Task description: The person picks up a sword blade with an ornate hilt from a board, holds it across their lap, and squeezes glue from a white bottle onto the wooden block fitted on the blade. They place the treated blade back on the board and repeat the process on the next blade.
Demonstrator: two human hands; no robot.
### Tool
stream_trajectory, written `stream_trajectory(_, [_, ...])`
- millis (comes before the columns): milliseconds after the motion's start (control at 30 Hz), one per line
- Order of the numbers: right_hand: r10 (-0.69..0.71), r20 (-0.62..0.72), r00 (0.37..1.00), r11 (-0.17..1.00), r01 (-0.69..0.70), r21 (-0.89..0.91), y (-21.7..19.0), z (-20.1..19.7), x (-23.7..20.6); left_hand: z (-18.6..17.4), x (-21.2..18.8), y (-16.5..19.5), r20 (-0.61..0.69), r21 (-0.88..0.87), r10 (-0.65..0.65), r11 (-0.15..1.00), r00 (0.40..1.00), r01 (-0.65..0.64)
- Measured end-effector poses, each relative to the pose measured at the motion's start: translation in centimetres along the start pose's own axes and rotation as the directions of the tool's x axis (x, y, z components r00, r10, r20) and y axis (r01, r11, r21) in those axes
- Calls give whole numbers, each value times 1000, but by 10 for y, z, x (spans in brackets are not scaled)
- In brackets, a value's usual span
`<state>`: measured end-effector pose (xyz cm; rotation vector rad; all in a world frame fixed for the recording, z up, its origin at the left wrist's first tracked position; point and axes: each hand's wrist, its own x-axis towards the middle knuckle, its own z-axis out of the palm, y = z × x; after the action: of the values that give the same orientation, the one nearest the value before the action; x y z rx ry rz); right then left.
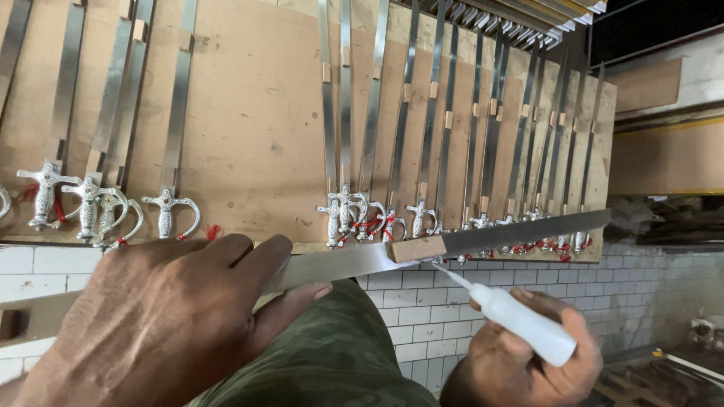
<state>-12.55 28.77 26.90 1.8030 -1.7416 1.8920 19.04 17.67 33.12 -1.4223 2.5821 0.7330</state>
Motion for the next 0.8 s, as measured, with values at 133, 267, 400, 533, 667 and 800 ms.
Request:
stream_trajectory(133, [-137, 220, 966, 986, 154, -61, 5, -12, -4, 1, 2, 7, 5, -37, -19, 999, 1000, 19])
stream_trajectory(267, [-124, 468, 875, 988, 68, 136, -2, -23, -11, 2, 2, 14, -87, -36, -10, 999, 996, 7])
stream_trajectory(400, [351, 676, 648, 790, -592, 157, -24, -23, -13, 6, 2, 18, 77, 6, -51, 999, 996, 51])
stream_trajectory(533, [208, 686, 697, 942, -332, 51, -40, -2, -12, 12, 3, 19, -175, 160, 83, 986, 981, -55])
stream_trajectory(667, [-16, 717, 697, 997, 67, -42, -45, 11, -7, 12, -2, 16, -330, 188, 152, 978, 932, -93])
stream_trajectory(800, [-7, 711, 703, 995, -69, 78, -47, 5, -4, 10, 2, 16, -228, 63, 44, 998, 973, -31])
